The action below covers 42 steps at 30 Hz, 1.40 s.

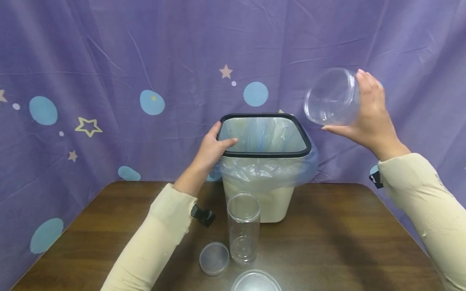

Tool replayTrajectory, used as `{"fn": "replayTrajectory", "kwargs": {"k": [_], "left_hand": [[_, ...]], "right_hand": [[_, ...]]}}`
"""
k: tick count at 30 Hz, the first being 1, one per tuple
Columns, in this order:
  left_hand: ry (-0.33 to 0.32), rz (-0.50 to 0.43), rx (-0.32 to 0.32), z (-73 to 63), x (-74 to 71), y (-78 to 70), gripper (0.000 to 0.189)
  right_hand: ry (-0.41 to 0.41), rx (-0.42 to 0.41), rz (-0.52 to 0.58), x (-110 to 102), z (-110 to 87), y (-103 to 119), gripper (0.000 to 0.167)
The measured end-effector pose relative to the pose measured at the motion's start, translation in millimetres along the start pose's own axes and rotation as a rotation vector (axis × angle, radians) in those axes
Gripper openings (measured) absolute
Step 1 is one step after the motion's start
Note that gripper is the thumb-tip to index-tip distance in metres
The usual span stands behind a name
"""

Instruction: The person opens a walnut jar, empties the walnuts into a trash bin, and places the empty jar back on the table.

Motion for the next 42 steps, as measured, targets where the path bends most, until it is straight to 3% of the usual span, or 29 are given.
{"fn": "replayTrajectory", "kwargs": {"k": [3, 9, 12, 19, 23, 28, 34, 38, 42], "left_hand": [[-0.001, 0.003, 0.003, 1.0, -0.2, 0.6, 0.082], [0.003, -0.001, -0.007, 1.4, 1.0, 2.7, 0.082], [0.005, -0.003, -0.012, 0.6, 1.7, 1.9, 0.082], [-0.002, -0.018, -0.007, 0.9, -0.4, -0.1, 0.081], [-0.003, -0.021, -0.002, 0.6, 0.0, 0.2, 0.082], [-0.002, -0.026, 0.005, -0.6, -0.6, -0.3, 0.082], [-0.002, -0.023, 0.005, -0.7, -0.3, 0.1, 0.081], [0.001, -0.02, 0.002, 0.0, 0.1, 1.0, 0.081], [0.003, -0.01, 0.006, 0.4, 1.2, 0.8, 0.081]], "right_hand": [[-0.051, 0.118, 0.028, -5, -15.8, -7, 0.122], [-0.109, 0.46, 0.087, -13, -57.6, -20, 0.124], [-0.161, 0.572, 0.124, -17, -73.8, -17, 0.127], [-0.326, 0.68, 0.303, -21, -92.3, 2, 0.113], [-0.447, 0.741, 0.487, -15, -113.7, 6, 0.107], [-0.591, 0.785, 0.736, -5, -140.5, 13, 0.103], [-0.595, 0.816, 0.875, -1, -159.8, 33, 0.095], [-0.567, 0.746, 0.993, 3, -169.4, 45, 0.088], [-0.506, 0.588, 1.151, 8, -176.9, 58, 0.084]]}}
Point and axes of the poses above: each hand's wrist, its own z-axis towards the middle knuckle, its own x-axis out of the palm, y = z × x, the point moved 8 cm from there along z, towards the middle knuckle, and after that the axes turned 13 degrees about -x, right-handed, at the moved point
